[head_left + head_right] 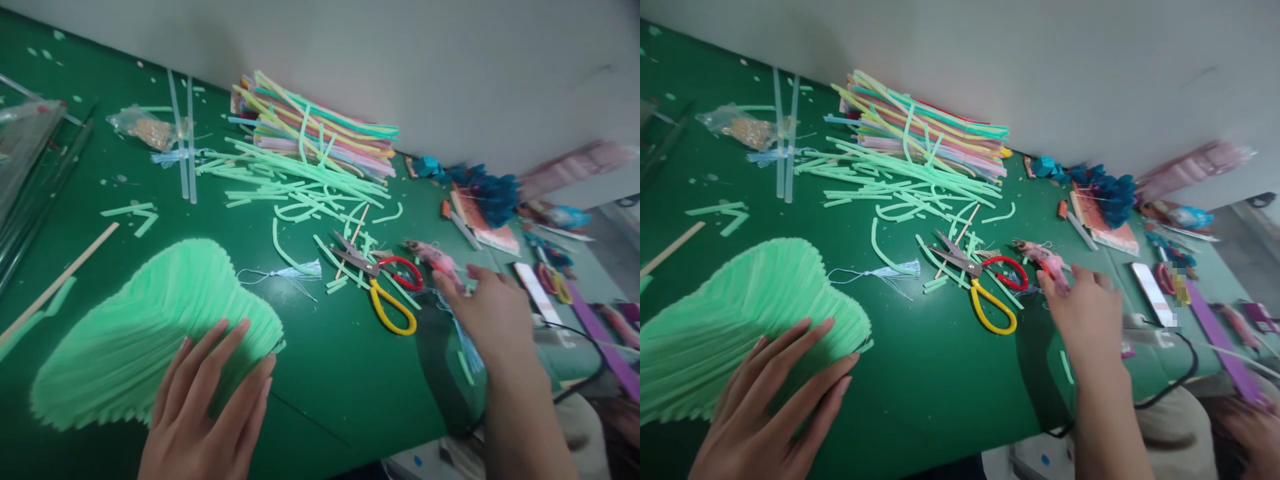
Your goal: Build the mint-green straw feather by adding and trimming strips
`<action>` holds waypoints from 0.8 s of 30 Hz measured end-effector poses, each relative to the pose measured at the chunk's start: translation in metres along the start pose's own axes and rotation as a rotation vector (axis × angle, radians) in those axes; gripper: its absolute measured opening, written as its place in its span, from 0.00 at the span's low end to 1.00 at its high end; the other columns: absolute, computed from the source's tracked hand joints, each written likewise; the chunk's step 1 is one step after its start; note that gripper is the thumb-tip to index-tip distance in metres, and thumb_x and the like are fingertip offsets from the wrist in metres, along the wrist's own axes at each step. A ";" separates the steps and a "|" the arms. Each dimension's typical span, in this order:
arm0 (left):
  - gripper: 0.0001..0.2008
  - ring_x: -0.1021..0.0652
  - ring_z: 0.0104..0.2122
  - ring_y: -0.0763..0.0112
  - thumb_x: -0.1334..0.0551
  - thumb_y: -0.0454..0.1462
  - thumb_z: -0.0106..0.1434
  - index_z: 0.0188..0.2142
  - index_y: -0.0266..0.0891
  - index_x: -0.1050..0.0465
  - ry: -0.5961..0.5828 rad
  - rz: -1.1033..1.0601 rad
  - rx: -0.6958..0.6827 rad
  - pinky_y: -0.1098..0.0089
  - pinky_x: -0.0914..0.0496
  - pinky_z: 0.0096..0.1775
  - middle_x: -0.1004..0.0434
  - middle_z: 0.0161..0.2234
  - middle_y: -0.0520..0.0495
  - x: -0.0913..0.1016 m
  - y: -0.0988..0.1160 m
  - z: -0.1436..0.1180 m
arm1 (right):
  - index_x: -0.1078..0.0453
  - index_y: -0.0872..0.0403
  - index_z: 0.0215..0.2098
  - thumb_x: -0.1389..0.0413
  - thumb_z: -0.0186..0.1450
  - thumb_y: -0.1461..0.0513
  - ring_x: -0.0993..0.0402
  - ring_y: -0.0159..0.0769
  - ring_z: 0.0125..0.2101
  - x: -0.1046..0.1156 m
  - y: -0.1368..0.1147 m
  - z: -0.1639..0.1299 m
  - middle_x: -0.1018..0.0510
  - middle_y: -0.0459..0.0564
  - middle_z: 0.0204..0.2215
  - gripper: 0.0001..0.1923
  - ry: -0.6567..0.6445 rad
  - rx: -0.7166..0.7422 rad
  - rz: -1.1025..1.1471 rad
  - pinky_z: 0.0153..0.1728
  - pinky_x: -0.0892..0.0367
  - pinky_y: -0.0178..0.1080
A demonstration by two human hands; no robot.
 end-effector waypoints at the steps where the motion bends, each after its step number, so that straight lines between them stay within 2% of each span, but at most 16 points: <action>1: 0.18 0.34 0.59 0.48 0.37 0.28 0.60 0.49 0.44 0.26 0.003 -0.001 -0.005 0.44 0.40 0.57 0.32 0.58 0.39 0.000 0.000 0.000 | 0.27 0.56 0.36 0.43 0.63 0.54 0.29 0.47 0.30 0.006 -0.014 -0.003 0.27 0.56 0.25 0.12 -0.016 -0.039 -0.080 0.26 0.41 0.42; 3: 0.17 0.33 0.59 0.48 0.36 0.28 0.60 0.48 0.45 0.26 0.003 -0.002 -0.001 0.44 0.39 0.57 0.32 0.58 0.39 0.001 0.000 0.000 | 0.26 0.53 0.40 0.41 0.63 0.55 0.27 0.45 0.33 0.025 -0.057 -0.013 0.24 0.55 0.33 0.12 0.013 -0.068 0.018 0.34 0.35 0.43; 5: 0.17 0.33 0.59 0.48 0.36 0.29 0.60 0.48 0.45 0.26 0.001 -0.005 0.000 0.43 0.39 0.57 0.32 0.58 0.39 0.002 -0.001 -0.001 | 0.26 0.51 0.36 0.42 0.64 0.59 0.26 0.38 0.34 0.032 -0.113 -0.024 0.24 0.50 0.34 0.05 -0.114 0.036 0.342 0.37 0.32 0.40; 7: 0.17 0.33 0.59 0.48 0.36 0.28 0.60 0.48 0.44 0.26 -0.002 -0.012 -0.013 0.43 0.39 0.57 0.32 0.58 0.38 0.002 -0.003 -0.002 | 0.27 0.53 0.35 0.43 0.65 0.64 0.27 0.34 0.34 0.030 -0.165 -0.036 0.25 0.48 0.32 0.03 -0.299 0.159 0.649 0.36 0.31 0.36; 9: 0.18 0.33 0.59 0.48 0.37 0.28 0.60 0.49 0.43 0.27 -0.008 -0.012 -0.049 0.43 0.39 0.57 0.32 0.58 0.37 0.002 -0.003 -0.004 | 0.28 0.56 0.36 0.44 0.66 0.66 0.28 0.34 0.34 0.026 -0.196 -0.045 0.25 0.49 0.32 0.03 -0.383 0.214 0.787 0.36 0.30 0.36; 11: 0.18 0.34 0.60 0.47 0.37 0.27 0.60 0.50 0.42 0.27 -0.024 -0.003 -0.075 0.43 0.40 0.57 0.33 0.59 0.37 0.001 -0.003 -0.005 | 0.28 0.57 0.36 0.45 0.66 0.66 0.29 0.36 0.33 0.015 -0.209 -0.052 0.26 0.51 0.32 0.04 -0.457 0.208 0.803 0.34 0.30 0.37; 13: 0.19 0.35 0.60 0.47 0.38 0.27 0.60 0.50 0.41 0.27 -0.033 -0.001 -0.077 0.43 0.41 0.58 0.33 0.59 0.36 0.001 -0.003 -0.005 | 0.28 0.58 0.35 0.46 0.66 0.66 0.29 0.36 0.33 0.006 -0.212 -0.056 0.26 0.51 0.31 0.04 -0.494 0.178 0.790 0.33 0.30 0.38; 24: 0.18 0.35 0.61 0.46 0.38 0.26 0.59 0.48 0.41 0.27 -0.042 -0.046 -0.038 0.42 0.42 0.59 0.33 0.59 0.37 0.003 -0.002 -0.003 | 0.31 0.55 0.31 0.45 0.64 0.66 0.30 0.31 0.29 0.001 -0.208 -0.054 0.28 0.47 0.29 0.04 -0.467 0.057 0.807 0.29 0.33 0.33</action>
Point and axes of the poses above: each hand's wrist, its own z-axis towards the middle knuckle, its own x-axis out of the back of the hand, y = z × x, the point moved 6 cm from there along z, towards the middle knuckle
